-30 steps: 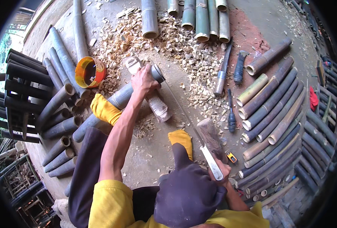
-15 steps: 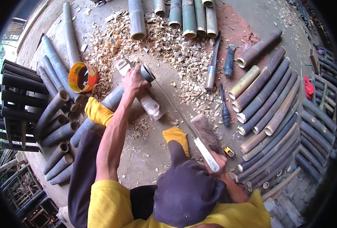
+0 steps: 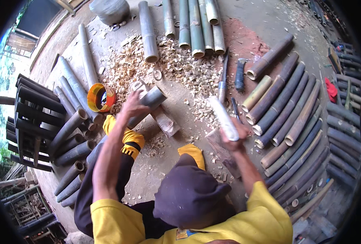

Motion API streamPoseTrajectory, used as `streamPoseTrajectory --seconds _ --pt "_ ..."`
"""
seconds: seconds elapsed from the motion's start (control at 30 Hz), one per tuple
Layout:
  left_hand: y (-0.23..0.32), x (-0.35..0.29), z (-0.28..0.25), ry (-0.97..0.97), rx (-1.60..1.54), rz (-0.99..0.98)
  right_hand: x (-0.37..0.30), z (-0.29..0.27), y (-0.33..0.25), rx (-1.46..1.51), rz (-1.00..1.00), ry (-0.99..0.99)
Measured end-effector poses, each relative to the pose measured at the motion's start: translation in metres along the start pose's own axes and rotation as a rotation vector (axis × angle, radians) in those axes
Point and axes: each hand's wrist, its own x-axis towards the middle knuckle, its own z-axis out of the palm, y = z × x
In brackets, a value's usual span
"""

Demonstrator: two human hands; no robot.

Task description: The person measures a bamboo pole using a tape measure and marks it with a small tool, then saws the bamboo pole while holding it against a wooden block.

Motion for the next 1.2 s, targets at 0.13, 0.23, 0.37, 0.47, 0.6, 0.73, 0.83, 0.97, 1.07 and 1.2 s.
streamPoseTrajectory --seconds 0.13,0.23,0.37,0.47,0.6,0.73,0.83,0.97,1.07,1.2 --pt "-0.145 -0.063 -0.095 0.011 -0.061 0.081 -0.039 -0.118 0.037 -0.654 0.105 0.034" --pt "-0.16 -0.106 -0.135 -0.097 0.166 -0.031 -0.048 -0.21 0.061 -0.997 0.23 0.122" --pt "-0.191 -0.207 -0.165 -0.114 0.24 -0.201 -0.074 -0.249 0.073 -1.164 0.447 -0.013" --pt "-0.153 -0.235 -0.129 -0.194 0.028 -0.194 -0.092 -0.255 0.094 -1.278 0.401 -0.146" --pt "-0.11 -0.229 -0.074 -0.31 -0.04 -0.327 -0.084 -0.205 0.074 -1.489 0.706 -0.408" --pt "-0.113 -0.202 0.015 -0.2 -0.383 -0.187 0.003 -0.068 0.046 -0.755 0.285 -0.293" --pt "-0.138 -0.193 0.08 -0.009 -0.656 -0.277 0.06 0.066 0.038 -0.295 0.151 -0.557" --pt "-0.124 -0.176 0.123 0.126 -0.922 -0.346 0.119 0.219 0.085 -0.273 -0.094 -0.892" --pt "-0.102 -0.171 0.127 0.159 -1.265 -0.493 0.142 0.276 0.127 -0.378 -0.269 -0.942" --pt "-0.107 -0.174 0.126 0.246 -1.703 -0.709 0.15 0.296 0.155 -0.436 -0.376 -1.067"
